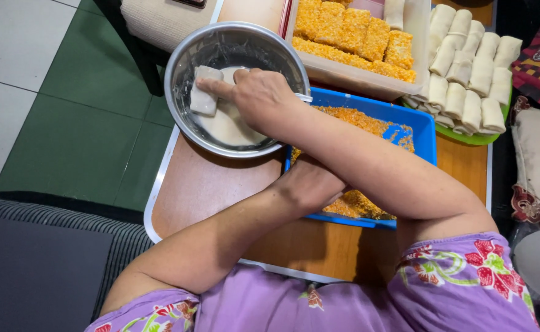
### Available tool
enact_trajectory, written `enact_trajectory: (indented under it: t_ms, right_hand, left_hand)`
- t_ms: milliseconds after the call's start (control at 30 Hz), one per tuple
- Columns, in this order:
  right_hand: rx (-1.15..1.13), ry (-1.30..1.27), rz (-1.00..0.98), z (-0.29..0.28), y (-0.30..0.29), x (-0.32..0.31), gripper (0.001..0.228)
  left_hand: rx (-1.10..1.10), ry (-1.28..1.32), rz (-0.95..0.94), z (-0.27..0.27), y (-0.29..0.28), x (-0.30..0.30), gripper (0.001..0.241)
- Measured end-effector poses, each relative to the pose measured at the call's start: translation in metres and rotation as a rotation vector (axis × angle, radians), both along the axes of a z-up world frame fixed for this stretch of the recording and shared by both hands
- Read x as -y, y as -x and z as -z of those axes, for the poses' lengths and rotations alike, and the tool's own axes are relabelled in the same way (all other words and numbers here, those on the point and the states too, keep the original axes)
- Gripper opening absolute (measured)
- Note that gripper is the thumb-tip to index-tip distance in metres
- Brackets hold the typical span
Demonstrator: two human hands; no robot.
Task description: Breading pastries by dipping them in batter and then coating them with breadcrumbs.
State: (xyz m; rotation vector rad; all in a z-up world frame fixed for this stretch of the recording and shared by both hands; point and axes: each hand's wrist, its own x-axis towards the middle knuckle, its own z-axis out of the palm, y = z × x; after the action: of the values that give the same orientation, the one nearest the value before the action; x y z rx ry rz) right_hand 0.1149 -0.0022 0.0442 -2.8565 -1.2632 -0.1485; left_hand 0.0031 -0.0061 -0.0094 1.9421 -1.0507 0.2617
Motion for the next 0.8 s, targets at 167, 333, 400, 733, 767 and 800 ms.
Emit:
enact_trajectory:
  t_ms: [167, 333, 400, 733, 767, 800]
  right_hand:
    - [-0.028, -0.008, -0.023, -0.009, 0.003, 0.006, 0.072]
    - [-0.003, -0.032, -0.001, -0.031, 0.016, 0.02, 0.07]
    - [0.024, -0.055, -0.009, -0.033, 0.02, 0.029, 0.065]
    - [0.066, -0.151, 0.04, -0.049, 0.039, 0.061, 0.062]
    - [0.072, -0.18, 0.041, -0.052, 0.041, 0.066, 0.062]
    - [0.077, -0.211, 0.041, -0.054, 0.043, 0.071, 0.062]
  left_hand:
    - [-0.069, -0.045, -0.016, -0.012, 0.001, -0.002, 0.022]
    - [-0.129, -0.165, -0.021, -0.018, 0.0, 0.0, 0.023]
    - [-0.1, -0.258, -0.023, -0.016, 0.0, 0.0, 0.019]
    - [0.085, -0.114, -0.03, -0.01, -0.002, 0.002, 0.03]
    - [0.183, -0.102, -0.062, -0.008, -0.001, 0.002, 0.034]
    - [0.279, -0.09, -0.093, -0.007, -0.001, 0.002, 0.038]
